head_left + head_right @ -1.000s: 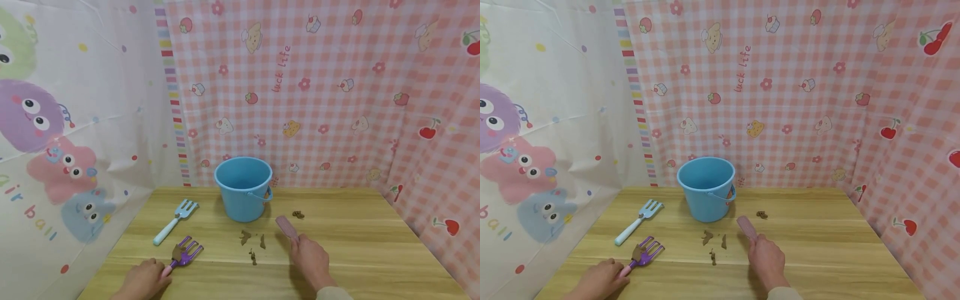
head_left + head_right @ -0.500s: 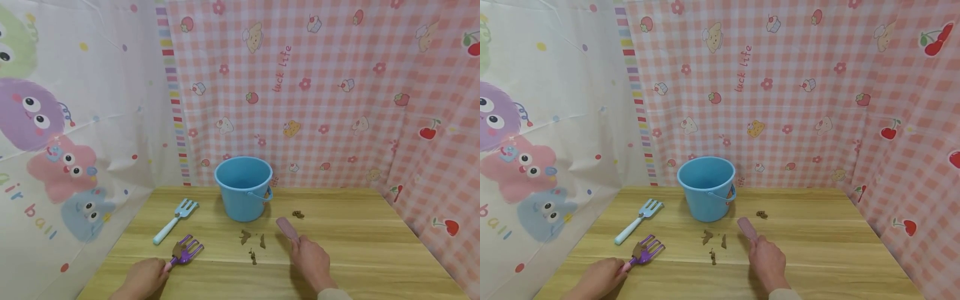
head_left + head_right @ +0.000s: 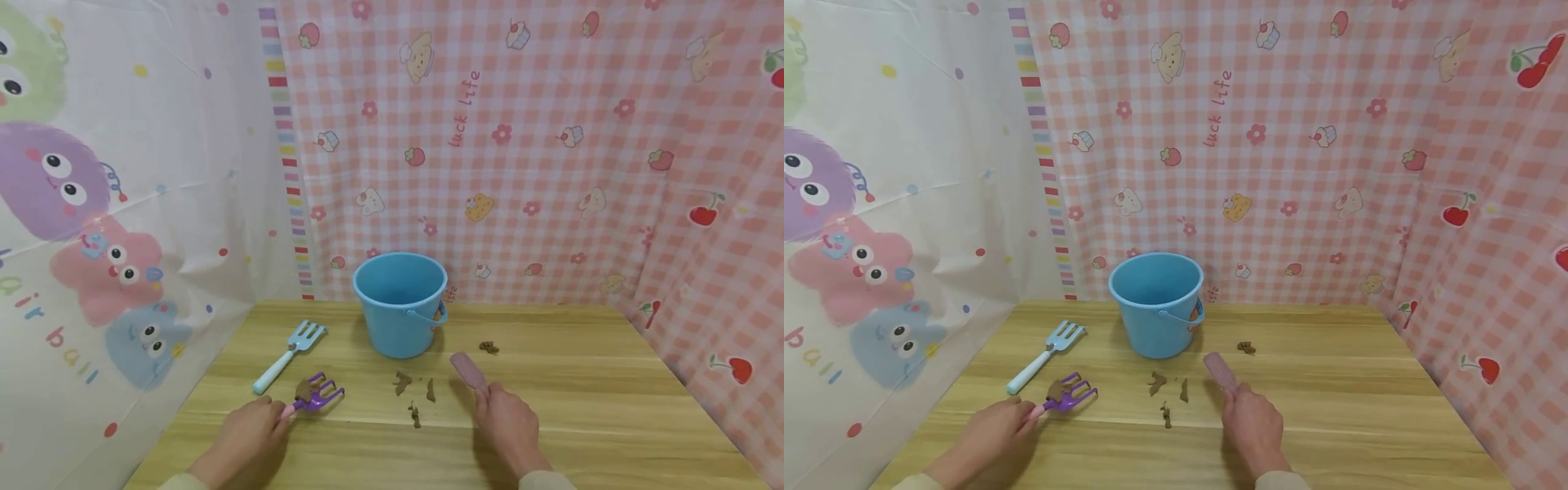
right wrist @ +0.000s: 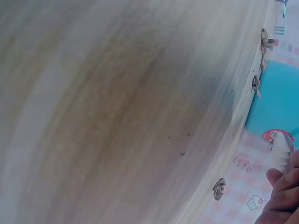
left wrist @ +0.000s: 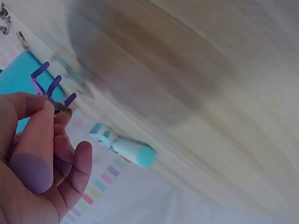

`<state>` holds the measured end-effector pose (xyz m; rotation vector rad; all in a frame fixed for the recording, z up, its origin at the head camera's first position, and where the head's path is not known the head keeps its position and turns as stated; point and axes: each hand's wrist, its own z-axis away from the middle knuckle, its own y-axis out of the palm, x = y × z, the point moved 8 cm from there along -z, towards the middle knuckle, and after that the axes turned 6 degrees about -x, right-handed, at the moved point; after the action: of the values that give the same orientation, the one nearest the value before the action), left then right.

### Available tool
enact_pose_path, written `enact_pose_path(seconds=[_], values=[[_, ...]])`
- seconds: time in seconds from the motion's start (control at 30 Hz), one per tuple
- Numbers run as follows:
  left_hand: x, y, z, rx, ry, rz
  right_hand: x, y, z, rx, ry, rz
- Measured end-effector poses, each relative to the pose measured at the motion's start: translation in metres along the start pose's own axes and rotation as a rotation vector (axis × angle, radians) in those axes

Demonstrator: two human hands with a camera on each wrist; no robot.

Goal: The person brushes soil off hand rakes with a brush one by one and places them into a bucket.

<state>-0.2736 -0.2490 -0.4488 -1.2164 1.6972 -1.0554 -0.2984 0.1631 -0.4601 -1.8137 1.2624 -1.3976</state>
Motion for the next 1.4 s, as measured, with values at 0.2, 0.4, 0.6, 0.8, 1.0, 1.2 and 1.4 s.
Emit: enact_pose_path(seconds=[0.2,0.4,0.6,0.8,1.0,1.2,1.4], values=[[-0.016,-0.001,-0.008,-0.063,0.068,-0.005,0.002,0.000,0.003,0.002,0.003,0.003],[-0.047,-0.005,-0.025,-0.136,0.166,0.002,0.009,-0.006,0.002,-0.035,-0.018,0.001],[-0.080,-0.003,-0.044,-0.169,0.219,0.022,0.014,-0.009,0.002,-0.045,-0.036,-0.014],[-0.105,-0.003,-0.050,-0.211,0.276,0.030,0.024,-0.007,0.004,-0.009,-0.031,-0.049],[-0.125,-0.002,-0.053,-0.252,0.308,0.006,0.044,-0.011,0.008,-0.034,-0.095,-0.068],[-0.141,0.002,-0.052,-0.313,0.365,-0.061,0.064,-0.014,0.016,-0.089,-0.187,-0.076],[-0.149,0.005,-0.051,-0.326,0.355,-0.115,0.079,-0.015,0.025,-0.168,-0.273,-0.082]])
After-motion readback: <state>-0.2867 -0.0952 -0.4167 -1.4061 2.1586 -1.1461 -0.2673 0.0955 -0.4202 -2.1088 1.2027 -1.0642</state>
